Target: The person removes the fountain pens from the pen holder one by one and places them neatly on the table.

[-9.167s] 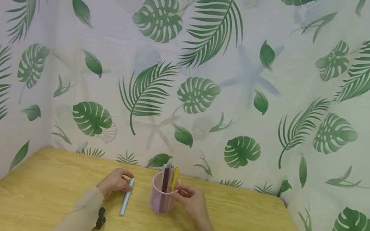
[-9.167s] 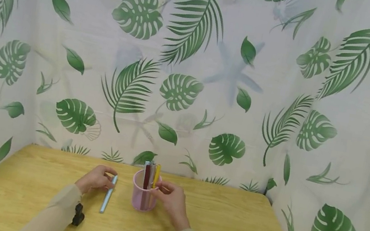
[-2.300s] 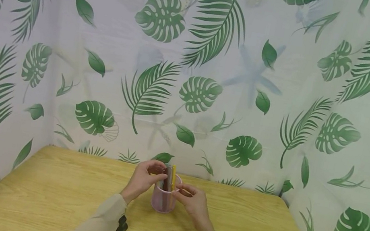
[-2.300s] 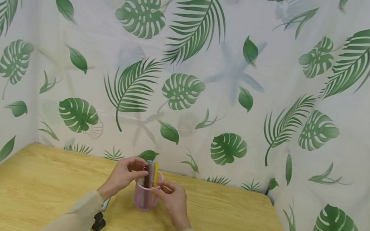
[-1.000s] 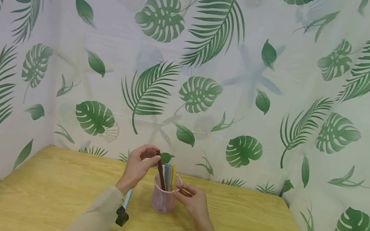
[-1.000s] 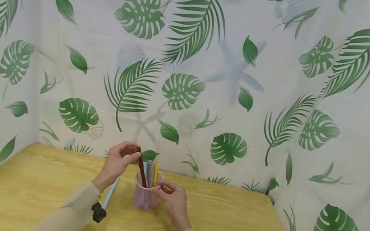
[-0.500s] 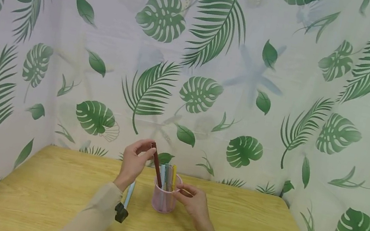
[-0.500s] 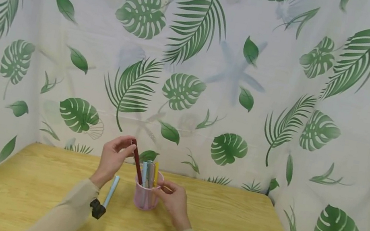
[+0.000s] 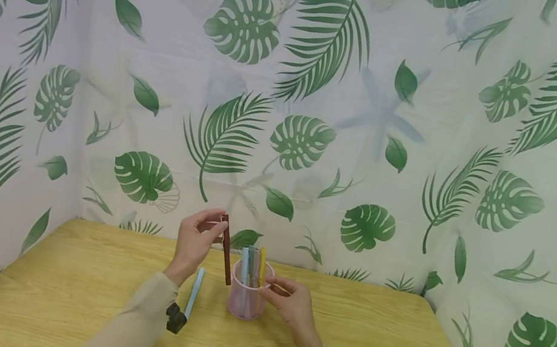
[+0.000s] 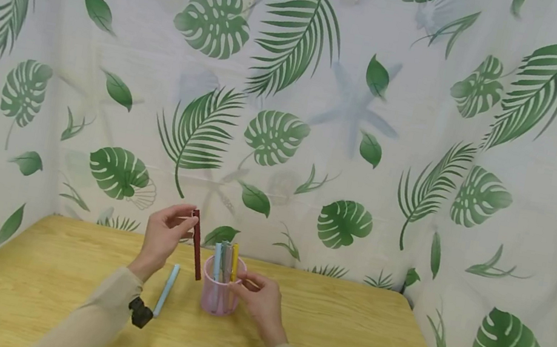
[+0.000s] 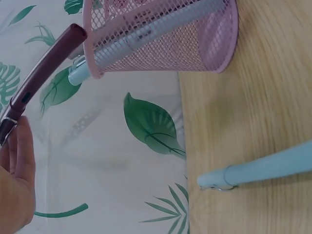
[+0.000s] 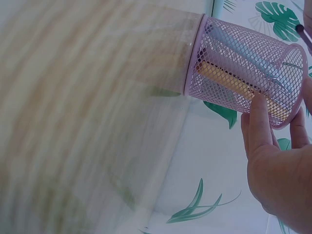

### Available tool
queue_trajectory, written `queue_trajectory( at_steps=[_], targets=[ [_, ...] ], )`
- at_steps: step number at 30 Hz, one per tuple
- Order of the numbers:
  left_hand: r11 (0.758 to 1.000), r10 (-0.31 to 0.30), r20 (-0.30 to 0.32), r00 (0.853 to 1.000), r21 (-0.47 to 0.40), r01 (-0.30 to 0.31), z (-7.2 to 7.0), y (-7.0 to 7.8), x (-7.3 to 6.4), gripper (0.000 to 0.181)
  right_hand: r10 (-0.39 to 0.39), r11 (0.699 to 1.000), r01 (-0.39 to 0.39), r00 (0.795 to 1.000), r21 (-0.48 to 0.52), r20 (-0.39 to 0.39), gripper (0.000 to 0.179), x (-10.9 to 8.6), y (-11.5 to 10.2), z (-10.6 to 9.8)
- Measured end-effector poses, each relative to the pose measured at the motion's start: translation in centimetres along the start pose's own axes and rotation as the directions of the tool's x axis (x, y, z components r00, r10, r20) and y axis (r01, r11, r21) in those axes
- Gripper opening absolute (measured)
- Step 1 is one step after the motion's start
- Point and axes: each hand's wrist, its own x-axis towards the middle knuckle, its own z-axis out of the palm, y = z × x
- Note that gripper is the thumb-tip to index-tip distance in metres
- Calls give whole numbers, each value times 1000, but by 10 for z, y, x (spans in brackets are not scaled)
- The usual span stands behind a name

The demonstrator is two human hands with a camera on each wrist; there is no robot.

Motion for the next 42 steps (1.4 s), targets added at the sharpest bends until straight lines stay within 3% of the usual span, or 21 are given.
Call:
queue_trajectory(
  at_steps=[9,19,30,37,42],
  targets=[
    [995,-96,33,995,41,94,-10,-13,-3,25,-10,1000,10,1000,-19,19,28,-16,-25,-1],
    [981,-181,97,979,87,173,-27,-21,-7,28,-15,1000,15,1000,-4,6,30,-1,2,-2],
    [960,-252,117,961,159,232,-36,-32,-10,25,-15,1000,16,1000,-12,18,30,-9,-11,-2],
    [941,-290,106,951,213,263,-44,-40,-11,29,0,1000,0,1000,-12,17,32,-3,-1,-1],
    [918,-356,95,930,220,329,-49,-45,-10,32,5,1000,-5,1000,-19,13,31,-2,-3,-2]
  ],
)
